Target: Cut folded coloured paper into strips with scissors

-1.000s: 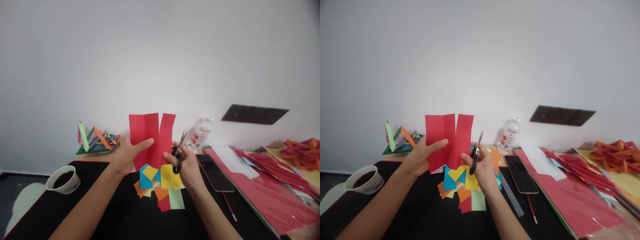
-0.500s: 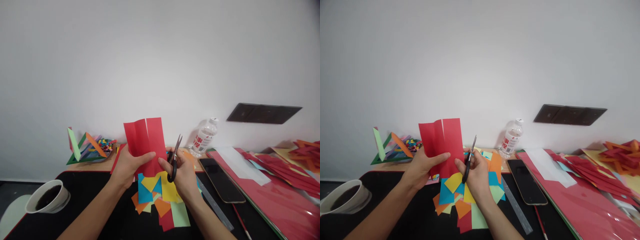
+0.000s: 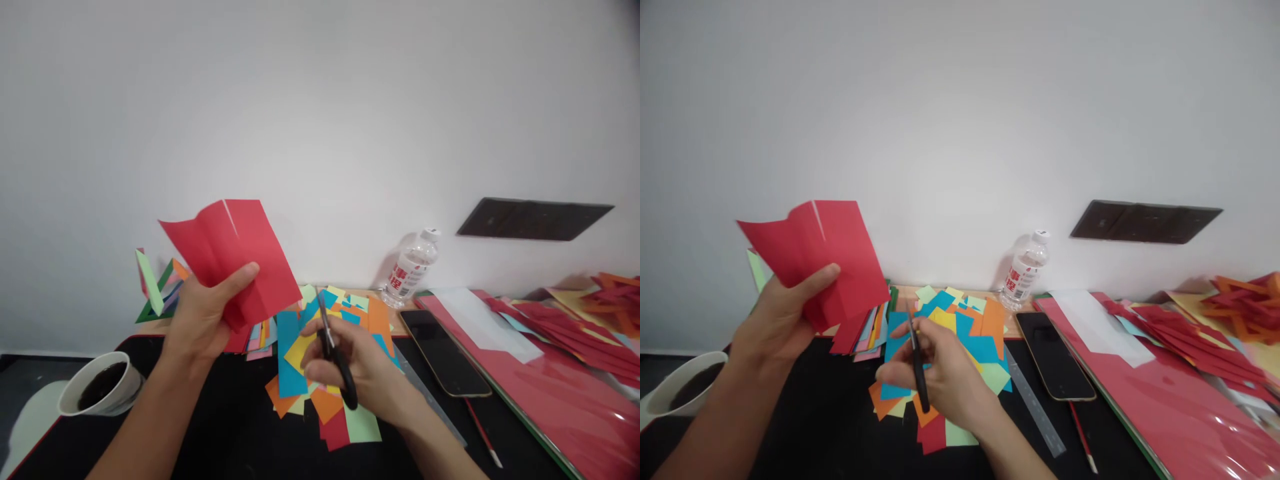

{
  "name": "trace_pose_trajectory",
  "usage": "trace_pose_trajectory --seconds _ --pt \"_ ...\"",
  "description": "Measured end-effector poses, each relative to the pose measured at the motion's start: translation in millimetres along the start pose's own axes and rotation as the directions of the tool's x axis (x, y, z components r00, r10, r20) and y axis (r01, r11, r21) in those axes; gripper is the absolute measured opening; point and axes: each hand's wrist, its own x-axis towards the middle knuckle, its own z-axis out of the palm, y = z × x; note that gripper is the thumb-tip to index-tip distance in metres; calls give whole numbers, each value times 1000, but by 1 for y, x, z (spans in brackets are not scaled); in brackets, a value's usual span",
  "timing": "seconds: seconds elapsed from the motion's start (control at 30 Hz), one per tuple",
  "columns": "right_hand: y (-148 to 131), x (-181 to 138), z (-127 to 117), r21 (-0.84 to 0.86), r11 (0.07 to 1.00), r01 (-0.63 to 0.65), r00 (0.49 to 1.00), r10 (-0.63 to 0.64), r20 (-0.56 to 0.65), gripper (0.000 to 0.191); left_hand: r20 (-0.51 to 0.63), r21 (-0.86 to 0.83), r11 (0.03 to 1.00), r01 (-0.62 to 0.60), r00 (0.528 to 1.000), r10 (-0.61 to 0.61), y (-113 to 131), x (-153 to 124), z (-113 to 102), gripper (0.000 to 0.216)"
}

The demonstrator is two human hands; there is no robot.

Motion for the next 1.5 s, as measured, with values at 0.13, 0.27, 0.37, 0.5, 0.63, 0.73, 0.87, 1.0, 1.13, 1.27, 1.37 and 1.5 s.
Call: trace_pose_trajectory --seconds 0.13,0.27,0.37,0.5,0.63,0.73,0.87,1.0,1.13,1.27,1.37,1.5 --pt "6 -5 13 72 996 -62 991 52 123 40 -22 -10 1000 -22 1000 22 3 -1 -1 42" --pt "16 -7 21 120 993 -11 992 -5 129 37 58 22 997 69 996 -70 -15 -2 4 34" --pt "24 -11 21 126 992 1 996 -13 93 38 115 54 991 126 985 -132 -31 -4 9 38" --pt "33 -13 19 149 989 -17 999 10 49 36 134 109 983 145 978 -160 -45 -5 12 38" --pt "43 -14 17 201 979 -33 999 25 41 39 141 169 978 125 979 -149 -58 -6 13 36" --pt "51 -15 14 237 970 -45 999 38 34 39 151 221 972 86 981 -121 -69 -5 13 38" --pt "58 -13 10 223 974 -45 999 40 28 41 144 282 957 70 983 -114 -75 -5 14 40" --pt "59 -12 9 212 973 -89 996 86 26 42 143 286 957 43 986 -87 -74 -3 16 40" --pt "59 -13 10 222 970 -99 995 97 21 40 141 312 949 41 986 -89 -74 -3 15 38" --pt "59 -13 10 224 970 -98 995 100 4 39 137 304 951 48 986 -94 -74 -4 15 37" --pt "59 -13 9 233 967 -101 995 100 16 39 139 294 954 53 985 -97 -73 -4 15 36" --pt "58 -14 8 237 966 -100 995 95 34 39 141 285 957 48 986 -91 -71 -3 15 39"
